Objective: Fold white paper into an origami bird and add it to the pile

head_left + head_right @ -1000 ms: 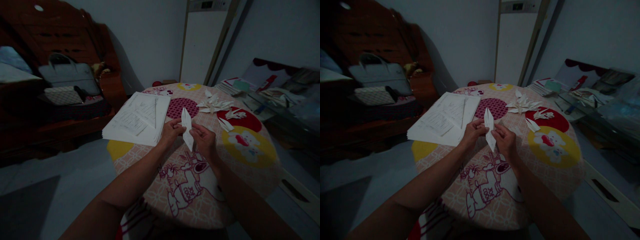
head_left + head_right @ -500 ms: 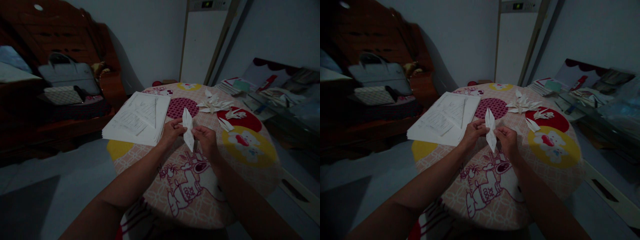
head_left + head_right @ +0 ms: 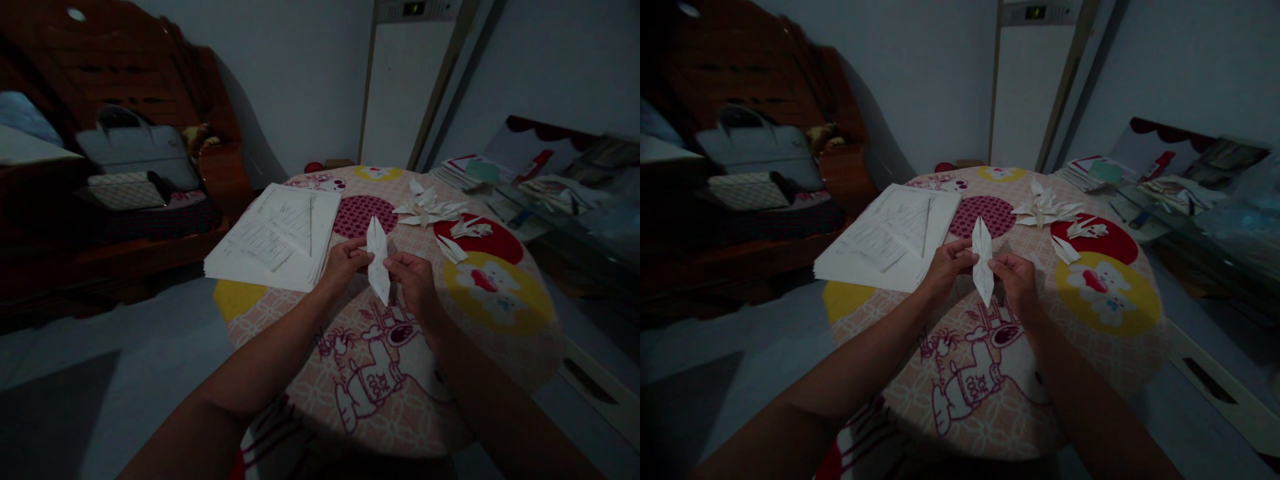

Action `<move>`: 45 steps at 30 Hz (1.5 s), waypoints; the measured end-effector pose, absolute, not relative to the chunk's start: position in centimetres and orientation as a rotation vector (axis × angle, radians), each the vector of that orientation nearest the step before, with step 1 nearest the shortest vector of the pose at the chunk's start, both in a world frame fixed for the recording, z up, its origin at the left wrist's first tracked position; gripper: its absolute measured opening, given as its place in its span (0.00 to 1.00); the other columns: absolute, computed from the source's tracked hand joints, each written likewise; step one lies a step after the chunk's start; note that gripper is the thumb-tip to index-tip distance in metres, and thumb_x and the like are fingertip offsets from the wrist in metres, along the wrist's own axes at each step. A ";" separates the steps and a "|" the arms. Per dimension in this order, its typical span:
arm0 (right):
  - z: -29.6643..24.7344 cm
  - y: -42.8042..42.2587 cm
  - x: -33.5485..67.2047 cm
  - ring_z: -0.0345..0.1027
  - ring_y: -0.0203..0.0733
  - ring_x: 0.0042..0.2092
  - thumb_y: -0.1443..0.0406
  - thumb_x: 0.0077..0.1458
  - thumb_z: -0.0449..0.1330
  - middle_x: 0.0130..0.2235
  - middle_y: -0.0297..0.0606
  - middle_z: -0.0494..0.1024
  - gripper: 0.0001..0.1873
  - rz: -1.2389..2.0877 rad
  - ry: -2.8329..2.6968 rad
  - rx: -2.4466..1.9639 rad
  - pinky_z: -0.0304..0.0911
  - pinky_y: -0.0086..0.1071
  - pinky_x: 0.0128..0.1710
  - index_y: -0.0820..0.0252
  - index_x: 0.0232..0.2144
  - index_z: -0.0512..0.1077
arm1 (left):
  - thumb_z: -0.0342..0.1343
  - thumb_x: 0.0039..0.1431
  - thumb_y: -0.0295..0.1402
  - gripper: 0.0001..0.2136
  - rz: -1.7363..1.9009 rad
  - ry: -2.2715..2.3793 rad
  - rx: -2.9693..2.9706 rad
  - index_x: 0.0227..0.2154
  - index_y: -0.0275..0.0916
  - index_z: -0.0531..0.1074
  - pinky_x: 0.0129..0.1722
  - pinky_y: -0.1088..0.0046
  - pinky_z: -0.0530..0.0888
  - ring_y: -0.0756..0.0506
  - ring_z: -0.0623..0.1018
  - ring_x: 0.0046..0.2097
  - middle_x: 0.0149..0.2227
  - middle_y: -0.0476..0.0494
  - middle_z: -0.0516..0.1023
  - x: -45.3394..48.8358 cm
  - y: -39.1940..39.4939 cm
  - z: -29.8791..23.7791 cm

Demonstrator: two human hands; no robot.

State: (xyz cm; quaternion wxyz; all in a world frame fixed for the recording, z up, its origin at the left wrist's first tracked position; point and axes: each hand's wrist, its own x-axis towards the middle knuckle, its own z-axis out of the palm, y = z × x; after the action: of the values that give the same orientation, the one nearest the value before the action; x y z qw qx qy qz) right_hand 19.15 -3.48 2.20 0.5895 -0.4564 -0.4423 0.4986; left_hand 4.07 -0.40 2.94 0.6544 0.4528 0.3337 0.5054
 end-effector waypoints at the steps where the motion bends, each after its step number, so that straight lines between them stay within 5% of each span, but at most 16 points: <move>1: 2.2 -3.5 19.1 0.65 0.34 0.20 0.58 0.41 0.70 0.20 0.31 0.74 0.13 1.156 -1.028 -1.060 0.65 0.29 0.22 0.60 0.22 0.74 | 0.67 0.42 0.33 0.21 1.147 0.756 1.028 0.43 0.33 0.79 0.30 0.72 0.72 0.51 0.73 0.25 0.24 0.50 0.75 4.1 -0.4 2.9; 14: 1.7 -3.3 19.3 0.69 0.35 0.22 0.61 0.44 0.69 0.22 0.33 0.77 0.10 1.139 -1.015 -1.016 0.66 0.29 0.23 0.61 0.25 0.75 | 0.64 0.44 0.29 0.22 1.253 0.754 1.136 0.44 0.37 0.68 0.29 0.76 0.70 0.52 0.72 0.24 0.22 0.56 0.73 4.3 -0.3 2.7; 26: 1.3 -3.0 19.5 0.74 0.39 0.27 0.64 0.41 0.72 0.28 0.35 0.81 0.20 1.056 -1.033 -0.928 0.70 0.33 0.27 0.59 0.39 0.74 | 0.64 0.44 0.30 0.16 1.249 0.780 1.180 0.37 0.39 0.67 0.27 0.77 0.70 0.53 0.72 0.23 0.23 0.55 0.74 4.2 -0.3 2.5; 45: 1.8 -3.1 19.4 0.72 0.37 0.26 0.66 0.39 0.69 0.28 0.34 0.81 0.11 1.069 -0.994 -0.993 0.69 0.32 0.29 0.61 0.31 0.80 | 0.67 0.41 0.31 0.16 1.111 0.753 1.133 0.36 0.34 0.72 0.31 0.76 0.71 0.51 0.76 0.30 0.31 0.48 0.77 4.2 -0.3 2.6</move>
State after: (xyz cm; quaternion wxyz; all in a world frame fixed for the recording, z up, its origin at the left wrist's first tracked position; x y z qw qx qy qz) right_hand 19.37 -3.13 1.84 0.6351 -0.4345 -0.4348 0.4678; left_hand 4.15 -0.26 2.64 0.6387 0.4963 0.3298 0.4868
